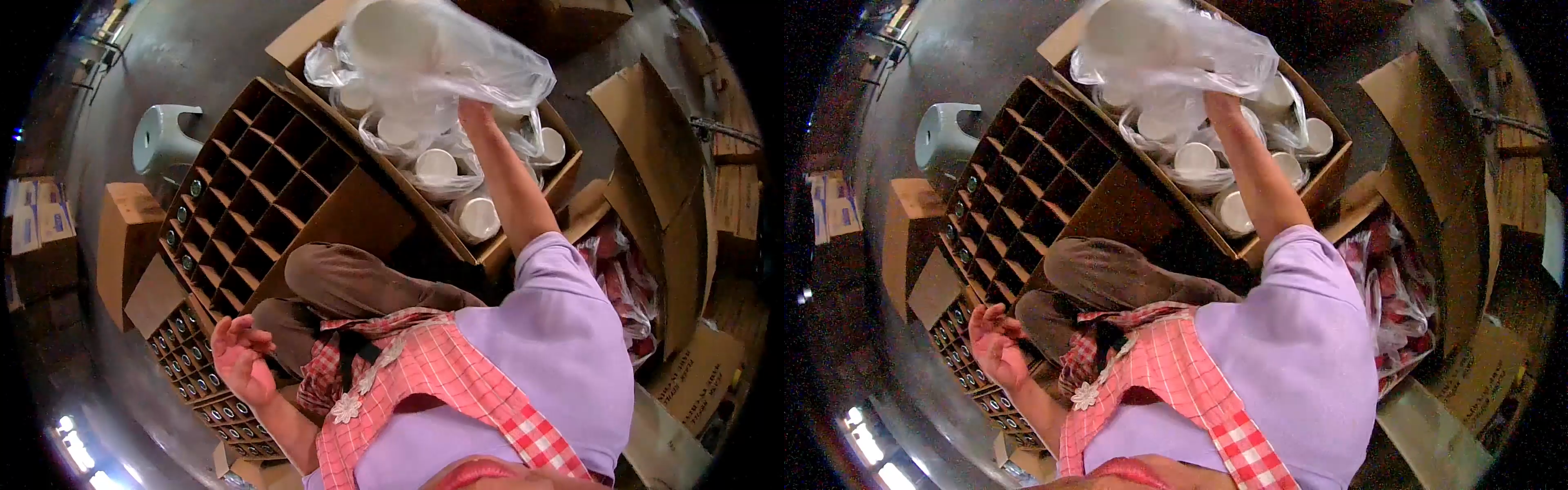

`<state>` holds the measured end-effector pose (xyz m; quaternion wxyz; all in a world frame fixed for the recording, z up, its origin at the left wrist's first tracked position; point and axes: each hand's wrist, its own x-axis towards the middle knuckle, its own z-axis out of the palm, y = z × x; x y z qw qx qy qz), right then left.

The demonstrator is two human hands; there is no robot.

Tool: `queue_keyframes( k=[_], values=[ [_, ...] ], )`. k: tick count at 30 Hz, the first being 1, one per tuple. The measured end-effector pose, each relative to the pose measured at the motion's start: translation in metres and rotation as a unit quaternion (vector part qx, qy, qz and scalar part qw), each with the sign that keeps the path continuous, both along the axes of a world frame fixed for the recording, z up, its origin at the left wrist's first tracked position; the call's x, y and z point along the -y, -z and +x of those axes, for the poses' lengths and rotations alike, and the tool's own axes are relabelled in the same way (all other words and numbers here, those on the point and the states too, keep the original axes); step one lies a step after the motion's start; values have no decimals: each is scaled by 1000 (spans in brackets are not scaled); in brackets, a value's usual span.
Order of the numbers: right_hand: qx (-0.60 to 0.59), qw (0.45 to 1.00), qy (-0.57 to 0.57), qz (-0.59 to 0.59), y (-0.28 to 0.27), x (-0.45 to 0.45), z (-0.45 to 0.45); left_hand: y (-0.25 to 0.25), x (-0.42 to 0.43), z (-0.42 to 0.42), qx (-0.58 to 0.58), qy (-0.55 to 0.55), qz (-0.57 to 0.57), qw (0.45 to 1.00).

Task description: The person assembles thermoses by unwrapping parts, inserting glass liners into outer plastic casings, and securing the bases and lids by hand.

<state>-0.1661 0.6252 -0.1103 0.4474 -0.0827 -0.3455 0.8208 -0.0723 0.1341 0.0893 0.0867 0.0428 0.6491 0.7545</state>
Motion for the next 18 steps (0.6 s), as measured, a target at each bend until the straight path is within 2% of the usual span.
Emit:
queue_keyframes(
  k=[3,4,6,7,10,13,14,17,18],
  values=[
    [111,991,72,-12,49,-13,13,25,-1,-5,21,-5,-13,1000],
    [243,959,131,57,67,-7,15,29,-2,-7,41,-10,-19,999],
    [353,913,181,99,94,15,24,41,3,-8,60,-23,-41,997],
    [338,922,175,73,103,21,21,45,5,-9,69,-28,-52,996],
    [258,956,127,-55,198,28,-5,54,6,-8,106,-29,-50,993],
    [299,951,77,21,122,33,4,72,13,-13,126,-20,-39,991],
    [515,851,33,100,106,27,7,75,13,-15,134,-17,-34,990],
    [682,690,-72,230,186,-7,-13,83,9,-21,156,-18,-31,987],
    [654,717,-59,233,179,-11,-9,84,9,-23,158,-18,-39,986]
  ],
)
